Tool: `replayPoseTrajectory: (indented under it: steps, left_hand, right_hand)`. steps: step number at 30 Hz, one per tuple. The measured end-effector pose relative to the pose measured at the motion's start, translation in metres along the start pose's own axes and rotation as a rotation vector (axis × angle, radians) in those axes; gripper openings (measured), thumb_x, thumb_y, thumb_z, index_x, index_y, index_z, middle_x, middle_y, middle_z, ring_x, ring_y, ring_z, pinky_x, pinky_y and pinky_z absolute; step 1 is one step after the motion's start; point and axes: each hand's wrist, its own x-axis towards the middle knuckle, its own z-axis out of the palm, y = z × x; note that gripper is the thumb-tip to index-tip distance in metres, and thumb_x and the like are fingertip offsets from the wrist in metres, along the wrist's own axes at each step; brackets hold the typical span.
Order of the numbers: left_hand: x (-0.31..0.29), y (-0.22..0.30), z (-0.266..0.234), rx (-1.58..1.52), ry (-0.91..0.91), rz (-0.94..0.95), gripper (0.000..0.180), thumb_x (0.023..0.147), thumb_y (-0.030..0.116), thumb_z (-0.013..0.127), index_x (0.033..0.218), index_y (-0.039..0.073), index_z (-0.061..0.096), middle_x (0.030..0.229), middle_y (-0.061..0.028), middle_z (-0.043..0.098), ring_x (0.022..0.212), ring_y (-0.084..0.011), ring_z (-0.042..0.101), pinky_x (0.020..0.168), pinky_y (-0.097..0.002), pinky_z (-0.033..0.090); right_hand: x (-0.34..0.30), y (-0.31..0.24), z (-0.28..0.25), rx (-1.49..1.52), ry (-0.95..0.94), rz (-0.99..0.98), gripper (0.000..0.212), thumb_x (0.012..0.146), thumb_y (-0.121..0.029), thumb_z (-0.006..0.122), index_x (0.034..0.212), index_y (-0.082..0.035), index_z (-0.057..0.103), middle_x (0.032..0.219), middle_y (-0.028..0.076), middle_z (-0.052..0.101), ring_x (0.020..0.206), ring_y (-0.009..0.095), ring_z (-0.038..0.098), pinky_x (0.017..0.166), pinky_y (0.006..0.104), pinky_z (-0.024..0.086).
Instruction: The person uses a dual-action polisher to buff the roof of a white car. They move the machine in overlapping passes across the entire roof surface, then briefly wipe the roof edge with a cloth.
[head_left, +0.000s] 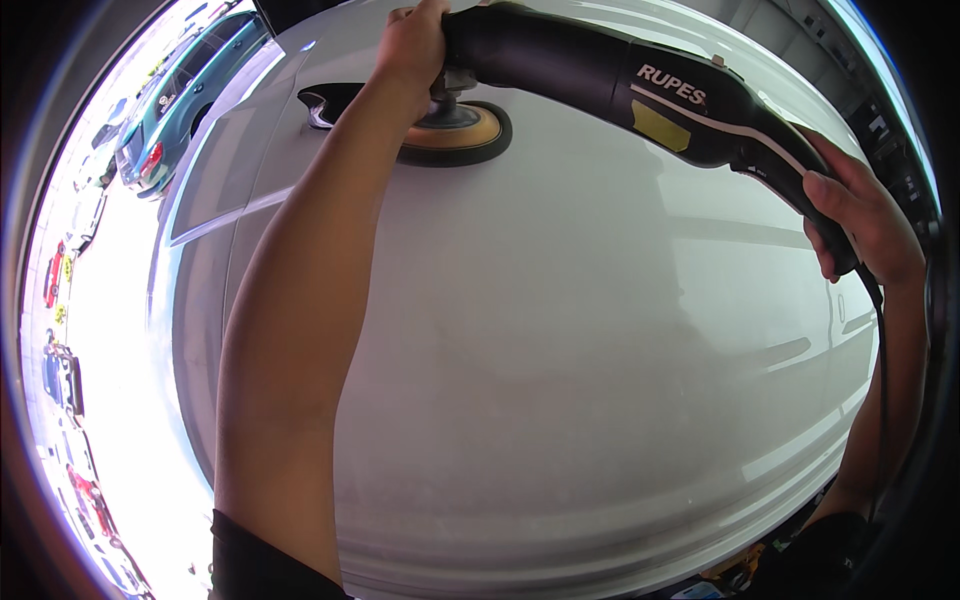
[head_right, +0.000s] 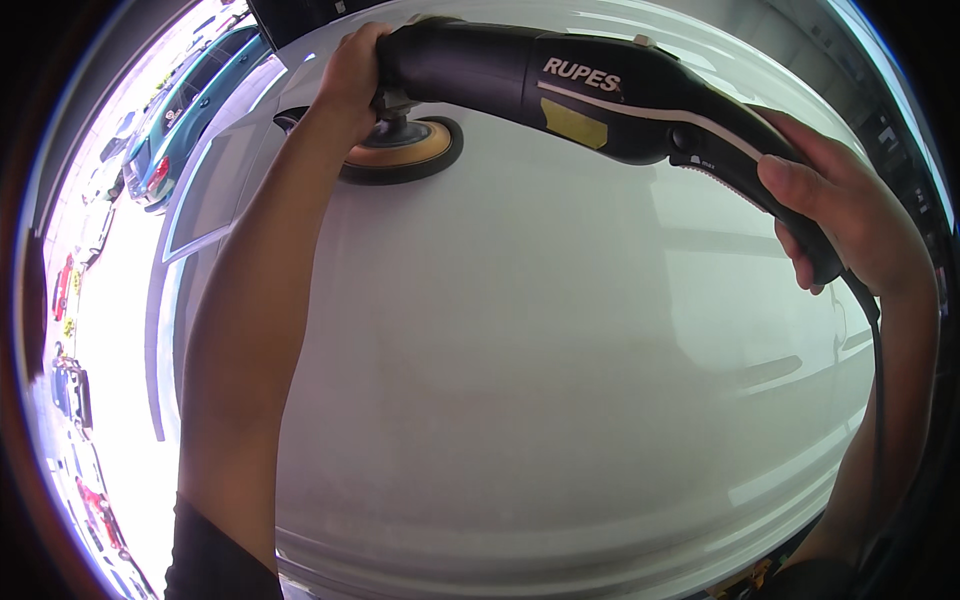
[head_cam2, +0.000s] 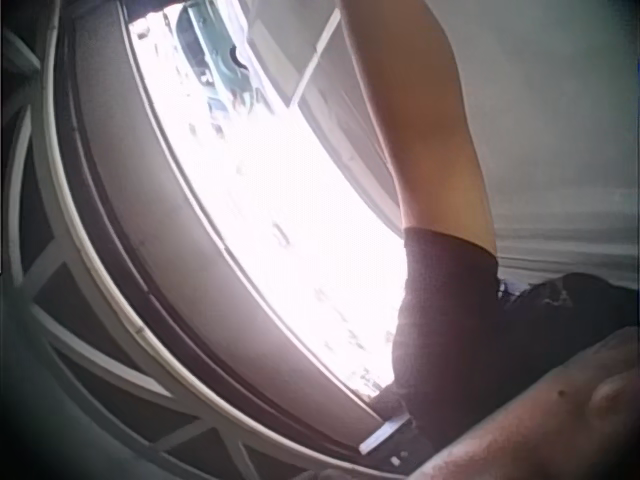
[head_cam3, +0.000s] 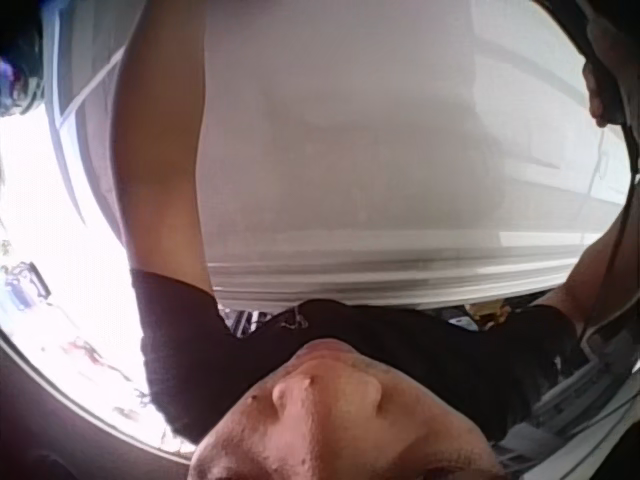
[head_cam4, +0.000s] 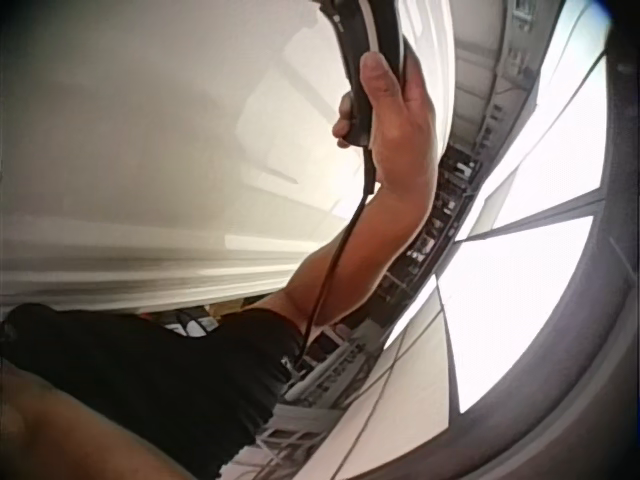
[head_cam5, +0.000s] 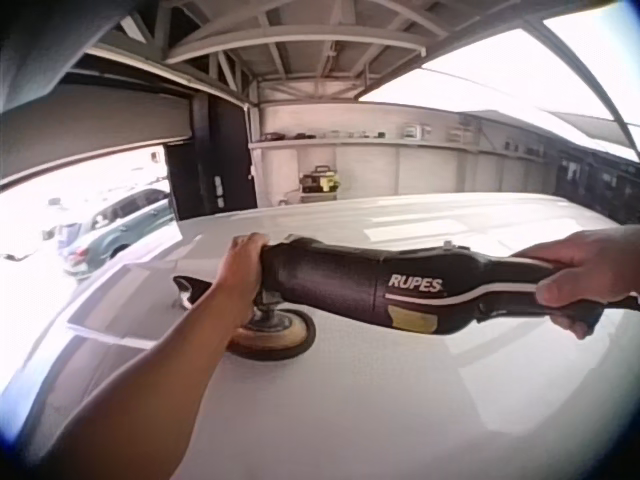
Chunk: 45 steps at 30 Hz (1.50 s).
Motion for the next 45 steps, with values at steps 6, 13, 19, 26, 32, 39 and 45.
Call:
replayPoseTrajectory:
  steps: [6, 13, 19, 26, 32, 39, 45]
  left_hand:
    - [-0.014, 0.002, -0.004, 0.106, 0.072, 0.015, 0.032, 0.094, 0.031, 0.055, 0.113, 0.006, 0.061, 0.098, -0.0074, 0.062, 0.078, -0.0177, 0.063, 0.066, -0.0361, 0.053]
    - [-0.046, 0.014, -0.112, 0.117, 0.179, 0.137, 0.04, 0.092, 0.03, 0.063, 0.126, 0.009, 0.059, 0.115, -0.0057, 0.059, 0.106, -0.0173, 0.058, 0.09, -0.0344, 0.048]
    - [-0.092, 0.029, -0.233, 0.091, 0.209, 0.15, 0.042, 0.092, 0.026, 0.06, 0.13, 0.007, 0.057, 0.114, -0.0098, 0.061, 0.105, -0.0197, 0.061, 0.093, -0.0318, 0.048]
    - [-0.155, 0.048, -0.274, 0.071, 0.275, 0.186, 0.039, 0.093, 0.022, 0.057, 0.129, 0.006, 0.056, 0.111, -0.0101, 0.061, 0.102, -0.0203, 0.062, 0.093, -0.0316, 0.049]
    - [-0.164, 0.039, -0.224, -0.016, 0.216, 0.204, 0.04, 0.091, 0.02, 0.06, 0.128, 0.005, 0.057, 0.108, -0.0112, 0.061, 0.097, -0.02, 0.062, 0.089, -0.03, 0.049]
    - [-0.137, 0.023, -0.083, -0.064, -0.027, 0.251, 0.044, 0.092, 0.024, 0.062, 0.129, 0.001, 0.053, 0.111, -0.0129, 0.06, 0.103, -0.0195, 0.057, 0.094, -0.031, 0.045]
    - [-0.13, 0.012, -0.042, -0.023, -0.166, 0.243, 0.052, 0.091, 0.027, 0.06, 0.135, 0.001, 0.048, 0.116, -0.0167, 0.06, 0.109, -0.0244, 0.059, 0.099, -0.0342, 0.045]
  right_hand:
    - [-0.012, 0.003, 0.016, 0.149, -0.059, 0.003, 0.073, 0.096, -0.048, 0.065, 0.147, 0.001, 0.044, 0.082, 0.003, 0.057, 0.054, 0.007, 0.054, 0.042, 0.024, 0.047]
    - [-0.035, -0.047, 0.093, 0.306, -0.269, 0.018, 0.064, 0.098, -0.036, 0.066, 0.149, -0.005, 0.043, 0.081, 0.003, 0.057, 0.062, 0.009, 0.057, 0.056, 0.0262, 0.051]
    - [-0.039, -0.091, 0.179, 0.262, -0.423, -0.154, 0.055, 0.102, -0.039, 0.057, 0.147, -0.012, 0.041, 0.086, 0.013, 0.068, 0.063, 0.028, 0.065, 0.065, 0.0417, 0.052]
    - [-0.073, -0.109, 0.23, 0.216, -0.412, -0.258, 0.057, 0.102, -0.036, 0.057, 0.148, -0.011, 0.035, 0.081, 0.018, 0.069, 0.069, 0.037, 0.069, 0.067, 0.0481, 0.052]
    - [-0.106, -0.097, 0.206, 0.181, -0.38, -0.14, 0.069, 0.097, -0.033, 0.062, 0.153, -0.008, 0.031, 0.08, 0.018, 0.069, 0.07, 0.036, 0.07, 0.069, 0.044, 0.054]
    - [-0.185, -0.045, 0.182, 0.849, -0.078, 0.058, 0.095, 0.081, -0.019, 0.074, 0.156, 0.008, 0.022, 0.097, 0.016, 0.064, 0.07, 0.019, 0.065, 0.059, 0.0348, 0.056]
    - [-0.214, -0.031, 0.187, 0.814, -0.026, 0.144, 0.084, 0.092, -0.033, 0.072, 0.157, -0.006, 0.028, 0.089, 0.011, 0.066, 0.061, 0.019, 0.064, 0.053, 0.0306, 0.055]
